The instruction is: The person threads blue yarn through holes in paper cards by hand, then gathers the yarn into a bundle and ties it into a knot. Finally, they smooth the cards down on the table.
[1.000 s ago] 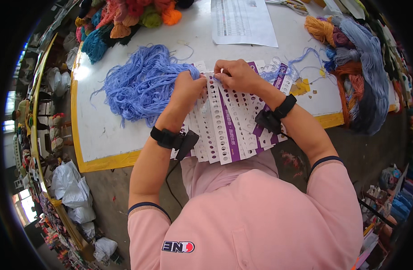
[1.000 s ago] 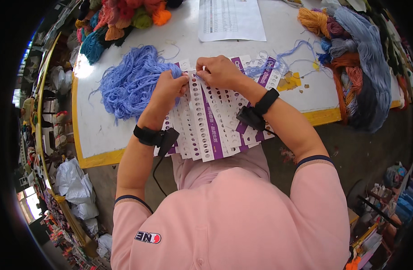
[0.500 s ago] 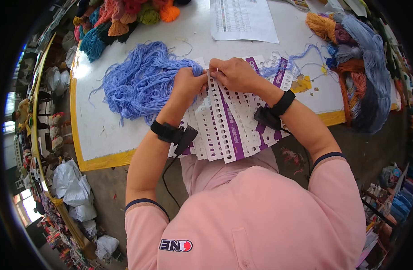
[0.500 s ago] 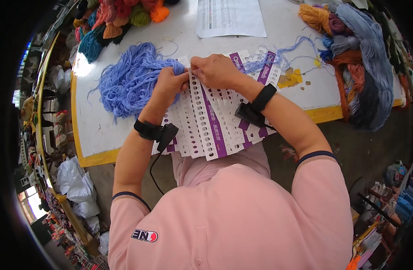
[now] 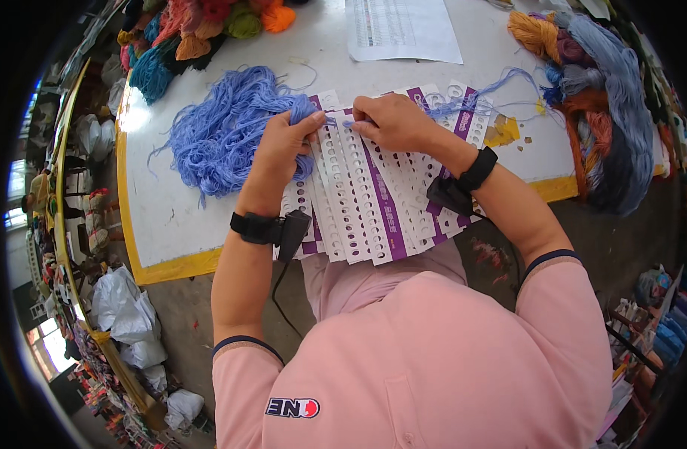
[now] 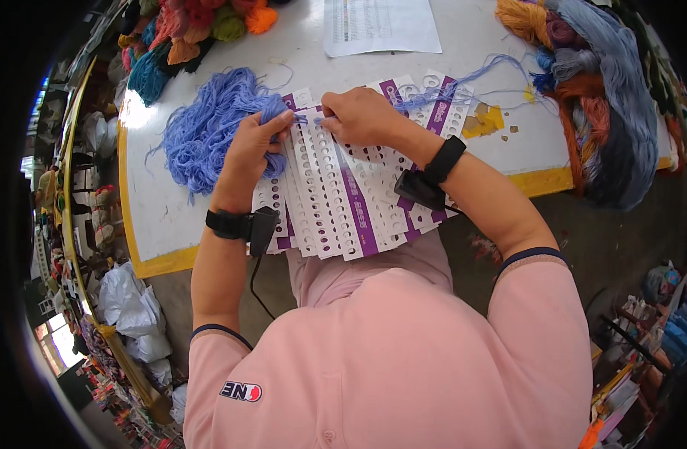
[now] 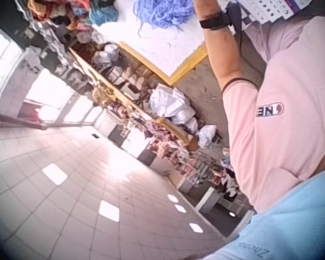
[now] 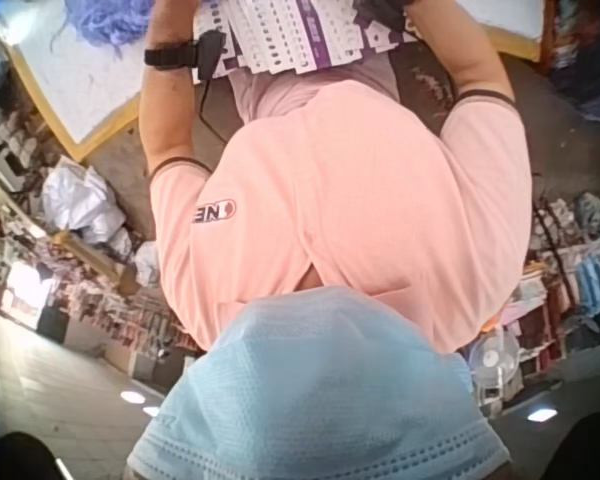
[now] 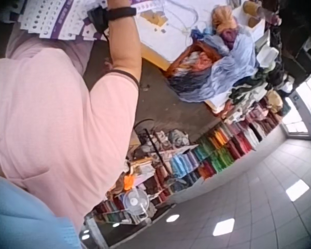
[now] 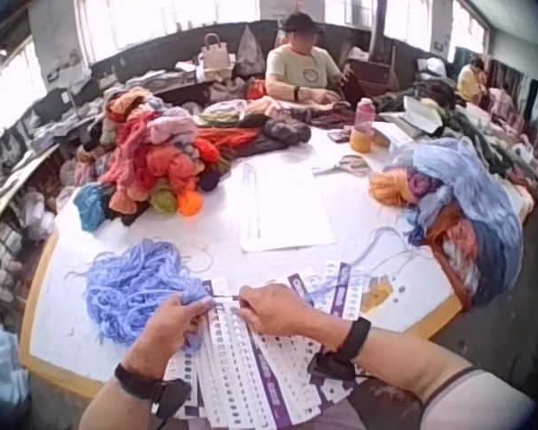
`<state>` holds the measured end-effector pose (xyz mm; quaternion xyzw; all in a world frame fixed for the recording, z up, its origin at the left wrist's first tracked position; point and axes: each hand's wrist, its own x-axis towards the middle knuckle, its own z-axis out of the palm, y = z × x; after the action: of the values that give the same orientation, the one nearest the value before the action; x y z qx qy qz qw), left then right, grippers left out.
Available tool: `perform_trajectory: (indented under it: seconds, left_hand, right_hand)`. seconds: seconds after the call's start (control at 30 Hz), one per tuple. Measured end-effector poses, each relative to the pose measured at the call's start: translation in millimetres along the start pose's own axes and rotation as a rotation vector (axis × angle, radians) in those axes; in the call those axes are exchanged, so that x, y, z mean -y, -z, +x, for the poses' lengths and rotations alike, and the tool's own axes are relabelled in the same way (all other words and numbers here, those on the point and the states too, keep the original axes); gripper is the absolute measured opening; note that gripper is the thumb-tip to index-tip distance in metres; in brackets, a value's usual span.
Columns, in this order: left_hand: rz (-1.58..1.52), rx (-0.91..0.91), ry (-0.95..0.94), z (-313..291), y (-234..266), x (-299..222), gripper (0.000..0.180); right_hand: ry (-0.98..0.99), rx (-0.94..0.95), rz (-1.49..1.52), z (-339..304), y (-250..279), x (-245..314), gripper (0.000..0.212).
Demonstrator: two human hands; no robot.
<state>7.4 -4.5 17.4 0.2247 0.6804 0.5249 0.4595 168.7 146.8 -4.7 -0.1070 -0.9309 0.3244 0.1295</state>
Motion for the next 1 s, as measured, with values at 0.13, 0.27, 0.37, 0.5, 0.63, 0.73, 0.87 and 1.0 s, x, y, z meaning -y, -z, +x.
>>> perform_trajectory:
  seconds: [0.13,0.27,0.37,0.5,0.63,0.73,0.87,1.0]
  left_hand:
    - [-0.502,0.201,0.212,-3.0,3.3,-11.0,0.017]
    - [0.004,0.127,-0.028,-12.6,-18.8,-0.7,0.019]
    - [0.179,0.212,-0.072,-5.4,-12.6,-4.6,0.018]
    - [-0.421,0.162,0.127,27.8,102.2,-27.9,0.007]
    - [-0.638,-0.341,-0.102,14.1,261.7,-32.6,0.008]
    - [-0.147,-0.933,-0.245,-15.1,307.7,-33.3,0.013]
    - [-0.202,-0.305,-0.110,-6.8,177.6,-37.7,0.018]
    - [-0.706,0.122,0.089,-26.2,41.1,-15.4,0.038]
  right_hand:
    - [-0.040,0.072,-0.113,-2.0,1.9,5.4,0.020]
    - [-0.301,0.169,0.280,4.3,10.1,9.7,0.028]
    - [-0.250,0.155,0.138,5.7,8.1,5.7,0.031]
    - [-0.186,0.141,0.038,0.1,8.8,-0.3,0.032]
    - [-0.199,0.160,0.093,4.6,5.3,8.9,0.031]
    - [-0.189,0.174,0.094,11.8,5.4,22.2,0.031]
    - [-0.180,0.122,-0.045,-0.5,-0.3,5.3,0.026]
    - [-0.117,0.050,0.044,-0.9,-8.8,16.8,0.018]
